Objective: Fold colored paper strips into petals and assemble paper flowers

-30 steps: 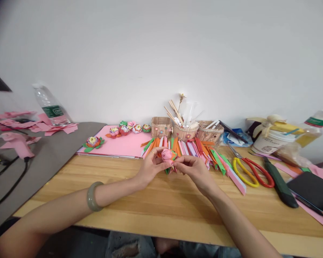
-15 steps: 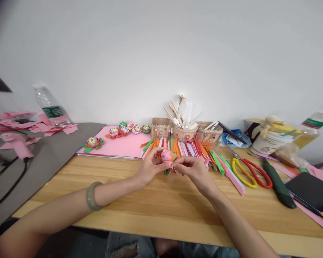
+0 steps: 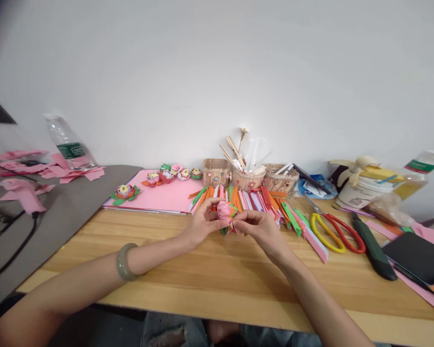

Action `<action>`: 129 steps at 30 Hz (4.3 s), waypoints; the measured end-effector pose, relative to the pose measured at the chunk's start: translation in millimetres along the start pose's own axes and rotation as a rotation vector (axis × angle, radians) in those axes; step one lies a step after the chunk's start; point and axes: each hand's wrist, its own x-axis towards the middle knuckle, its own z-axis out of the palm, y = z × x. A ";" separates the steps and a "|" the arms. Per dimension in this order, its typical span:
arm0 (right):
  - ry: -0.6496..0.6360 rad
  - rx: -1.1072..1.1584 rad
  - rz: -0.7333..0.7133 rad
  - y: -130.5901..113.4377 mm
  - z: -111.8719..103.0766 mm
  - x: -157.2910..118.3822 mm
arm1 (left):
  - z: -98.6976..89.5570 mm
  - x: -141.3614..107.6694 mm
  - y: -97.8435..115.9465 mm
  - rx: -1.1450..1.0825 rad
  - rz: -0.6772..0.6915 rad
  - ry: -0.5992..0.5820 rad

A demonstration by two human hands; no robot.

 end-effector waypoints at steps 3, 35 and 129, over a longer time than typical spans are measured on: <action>-0.001 0.003 -0.004 -0.6 0.2 -0.2 | 0.3 0.4 0.4 -0.022 -0.002 -0.013; -0.019 -0.048 -0.030 -2.0 -0.5 -2.0 | -2.7 0.9 -3.9 0.064 -0.014 0.020; 0.369 -0.581 -0.685 16.4 12.2 -1.2 | -0.1 0.0 -4.5 -0.045 0.034 0.052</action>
